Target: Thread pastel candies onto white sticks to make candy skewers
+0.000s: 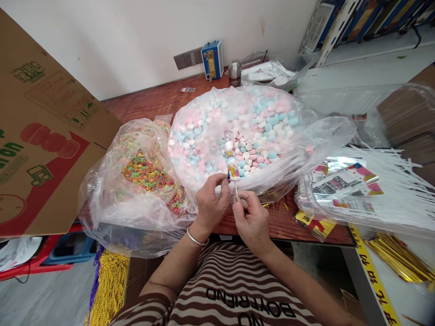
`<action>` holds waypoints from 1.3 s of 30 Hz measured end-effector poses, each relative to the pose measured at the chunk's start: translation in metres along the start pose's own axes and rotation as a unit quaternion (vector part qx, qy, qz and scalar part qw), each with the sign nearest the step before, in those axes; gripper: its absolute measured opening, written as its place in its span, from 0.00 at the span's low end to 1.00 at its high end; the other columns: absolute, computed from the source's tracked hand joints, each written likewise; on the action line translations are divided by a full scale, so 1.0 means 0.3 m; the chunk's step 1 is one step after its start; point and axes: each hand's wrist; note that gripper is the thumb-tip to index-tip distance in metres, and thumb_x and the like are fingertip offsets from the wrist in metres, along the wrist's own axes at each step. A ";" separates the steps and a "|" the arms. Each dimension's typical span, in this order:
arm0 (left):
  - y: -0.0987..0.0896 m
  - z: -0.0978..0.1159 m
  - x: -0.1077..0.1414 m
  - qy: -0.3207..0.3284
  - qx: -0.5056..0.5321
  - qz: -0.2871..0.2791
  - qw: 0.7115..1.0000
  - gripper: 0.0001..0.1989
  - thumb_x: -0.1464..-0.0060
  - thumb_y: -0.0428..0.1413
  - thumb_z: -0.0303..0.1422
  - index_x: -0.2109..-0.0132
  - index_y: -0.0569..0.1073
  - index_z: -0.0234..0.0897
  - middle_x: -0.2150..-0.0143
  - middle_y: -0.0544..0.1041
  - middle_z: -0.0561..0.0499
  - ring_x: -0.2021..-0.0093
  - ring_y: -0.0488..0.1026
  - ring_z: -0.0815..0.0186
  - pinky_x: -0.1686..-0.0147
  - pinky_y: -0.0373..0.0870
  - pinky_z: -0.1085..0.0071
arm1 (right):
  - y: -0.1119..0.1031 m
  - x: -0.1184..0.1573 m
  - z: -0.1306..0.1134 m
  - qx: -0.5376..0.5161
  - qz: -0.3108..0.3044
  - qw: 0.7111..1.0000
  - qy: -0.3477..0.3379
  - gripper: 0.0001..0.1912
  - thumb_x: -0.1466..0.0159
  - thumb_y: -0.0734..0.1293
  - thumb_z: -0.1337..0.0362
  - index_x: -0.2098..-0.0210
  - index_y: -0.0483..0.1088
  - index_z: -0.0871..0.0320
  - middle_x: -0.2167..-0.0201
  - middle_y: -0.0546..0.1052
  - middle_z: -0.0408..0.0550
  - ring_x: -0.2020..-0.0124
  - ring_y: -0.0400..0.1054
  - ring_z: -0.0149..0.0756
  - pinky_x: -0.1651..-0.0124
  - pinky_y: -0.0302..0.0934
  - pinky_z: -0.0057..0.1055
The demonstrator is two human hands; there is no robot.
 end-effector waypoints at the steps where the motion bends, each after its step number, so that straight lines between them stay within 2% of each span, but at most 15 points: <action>1: -0.001 0.010 -0.013 -0.065 0.079 0.010 0.995 0.09 0.38 0.58 0.36 0.52 0.74 0.40 0.57 0.81 0.48 0.58 0.80 0.67 0.57 0.76 0.71 | 0.003 0.002 0.005 0.014 0.002 1.000 -0.013 0.03 0.31 0.63 0.68 0.60 0.68 0.58 0.76 0.76 0.39 0.78 0.70 0.28 0.71 0.62 0.23; 6: -0.008 0.061 -0.097 -0.309 0.462 -0.021 0.831 0.22 0.45 0.65 0.45 0.48 0.72 0.42 0.60 0.77 0.53 0.66 0.75 0.72 0.59 0.75 0.71 | 0.014 0.007 0.025 0.061 -0.020 0.996 -0.067 0.06 0.31 0.63 0.66 0.61 0.72 0.58 0.72 0.78 0.45 0.74 0.71 0.33 0.67 0.63 0.28; 9: -0.008 0.075 -0.114 -0.337 0.533 -0.016 0.776 0.17 0.47 0.67 0.40 0.54 0.73 0.40 0.68 0.71 0.57 0.71 0.70 0.75 0.60 0.73 0.74 | -0.001 -0.008 0.014 -0.088 -0.086 0.991 0.061 0.09 0.31 0.62 0.61 0.62 0.71 0.57 0.74 0.75 0.43 0.76 0.68 0.31 0.71 0.62 0.27; 11: -0.010 0.078 -0.107 -0.348 0.548 -0.031 0.760 0.15 0.48 0.67 0.39 0.57 0.73 0.40 0.69 0.68 0.58 0.72 0.68 0.76 0.60 0.73 0.73 | -0.019 -0.022 0.005 -0.282 -0.174 0.921 0.204 0.13 0.29 0.61 0.55 0.63 0.70 0.56 0.81 0.65 0.36 0.85 0.56 0.26 0.80 0.55 0.25; 13: -0.014 0.078 -0.094 -0.355 0.556 -0.063 0.749 0.17 0.50 0.68 0.40 0.58 0.71 0.40 0.68 0.67 0.57 0.72 0.68 0.76 0.59 0.74 0.72 | -0.036 -0.025 0.001 -0.455 -0.262 0.792 0.313 0.16 0.29 0.61 0.50 0.64 0.68 0.56 0.86 0.52 0.28 0.89 0.40 0.23 0.85 0.47 0.23; 15: -0.020 0.077 -0.083 -0.358 0.566 -0.092 0.737 0.19 0.53 0.70 0.41 0.60 0.70 0.41 0.68 0.67 0.57 0.73 0.67 0.75 0.61 0.74 0.71 | -0.042 -0.013 0.004 -0.555 -0.320 0.682 0.352 0.16 0.32 0.64 0.48 0.64 0.69 0.55 0.87 0.47 0.25 0.91 0.33 0.21 0.87 0.44 0.21; 17: -0.022 0.078 -0.078 -0.361 0.578 -0.115 0.723 0.21 0.55 0.71 0.41 0.60 0.69 0.42 0.70 0.65 0.58 0.77 0.64 0.76 0.66 0.74 0.72 | -0.038 0.011 0.010 -0.593 -0.344 0.639 0.350 0.16 0.32 0.65 0.48 0.63 0.69 0.54 0.89 0.46 0.24 0.92 0.31 0.21 0.88 0.43 0.21; 19: -0.018 0.083 -0.078 -0.367 0.588 -0.128 0.709 0.22 0.54 0.70 0.42 0.58 0.69 0.41 0.73 0.61 0.61 0.81 0.58 0.78 0.71 0.71 0.74 | -0.031 0.035 0.018 -0.571 -0.328 0.678 0.327 0.16 0.31 0.63 0.48 0.62 0.69 0.54 0.89 0.46 0.25 0.92 0.32 0.22 0.88 0.43 0.21; 23: 0.011 0.097 -0.087 -0.399 0.552 -0.094 0.726 0.20 0.51 0.69 0.42 0.59 0.69 0.38 0.75 0.60 0.63 0.82 0.57 0.80 0.72 0.68 0.76 | -0.031 0.043 0.040 -0.251 -0.219 0.935 0.121 0.15 0.28 0.60 0.55 0.63 0.72 0.57 0.86 0.61 0.34 0.86 0.52 0.27 0.79 0.52 0.26; 25: 0.033 0.104 -0.085 -0.412 0.506 -0.060 0.755 0.22 0.52 0.69 0.42 0.61 0.67 0.37 0.75 0.62 0.62 0.81 0.59 0.79 0.72 0.68 0.76 | -0.034 0.032 0.052 -0.025 -0.151 0.987 -0.043 0.12 0.29 0.61 0.61 0.64 0.74 0.59 0.82 0.68 0.40 0.81 0.59 0.29 0.73 0.55 0.28; 28: 0.072 0.117 -0.063 -0.401 0.456 -0.004 0.794 0.24 0.53 0.69 0.44 0.60 0.66 0.38 0.75 0.63 0.63 0.80 0.60 0.79 0.73 0.64 0.77 | -0.029 0.013 0.067 0.172 -0.094 0.960 -0.201 0.11 0.30 0.62 0.68 0.66 0.75 0.60 0.84 0.67 0.41 0.81 0.58 0.31 0.69 0.54 0.31; 31: 0.100 0.129 -0.027 -0.383 0.429 0.036 0.817 0.23 0.50 0.68 0.45 0.55 0.67 0.39 0.74 0.66 0.61 0.77 0.63 0.77 0.74 0.60 0.78 | -0.019 -0.003 0.074 0.188 -0.090 0.957 -0.200 0.15 0.30 0.60 0.68 0.72 0.70 0.57 0.85 0.65 0.41 0.81 0.56 0.31 0.71 0.52 0.32; 35: 0.087 0.131 -0.011 -0.380 0.455 0.001 0.805 0.22 0.48 0.67 0.45 0.53 0.70 0.38 0.70 0.71 0.56 0.71 0.70 0.73 0.69 0.65 0.76 | -0.027 -0.027 0.068 -0.039 -0.153 0.987 0.014 0.18 0.28 0.58 0.57 0.73 0.64 0.55 0.82 0.65 0.39 0.80 0.57 0.30 0.74 0.52 0.29; 37: 0.060 0.122 -0.035 -0.384 0.506 -0.045 0.772 0.25 0.50 0.67 0.48 0.52 0.72 0.38 0.67 0.74 0.53 0.66 0.73 0.69 0.66 0.68 0.73 | -0.037 -0.037 0.062 -0.227 -0.220 0.938 0.145 0.19 0.27 0.58 0.51 0.71 0.64 0.55 0.85 0.58 0.33 0.84 0.51 0.28 0.76 0.54 0.28; 39: 0.030 0.107 -0.076 -0.374 0.555 -0.067 0.740 0.26 0.51 0.67 0.49 0.51 0.73 0.38 0.64 0.74 0.52 0.65 0.74 0.68 0.64 0.70 0.71 | -0.043 -0.041 0.053 -0.371 -0.287 0.852 0.234 0.20 0.28 0.58 0.48 0.68 0.65 0.55 0.89 0.49 0.28 0.88 0.42 0.25 0.79 0.55 0.27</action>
Point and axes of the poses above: each hand's wrist, its own x-axis away from the middle knuckle, its own y-axis out of the palm, z = x × y
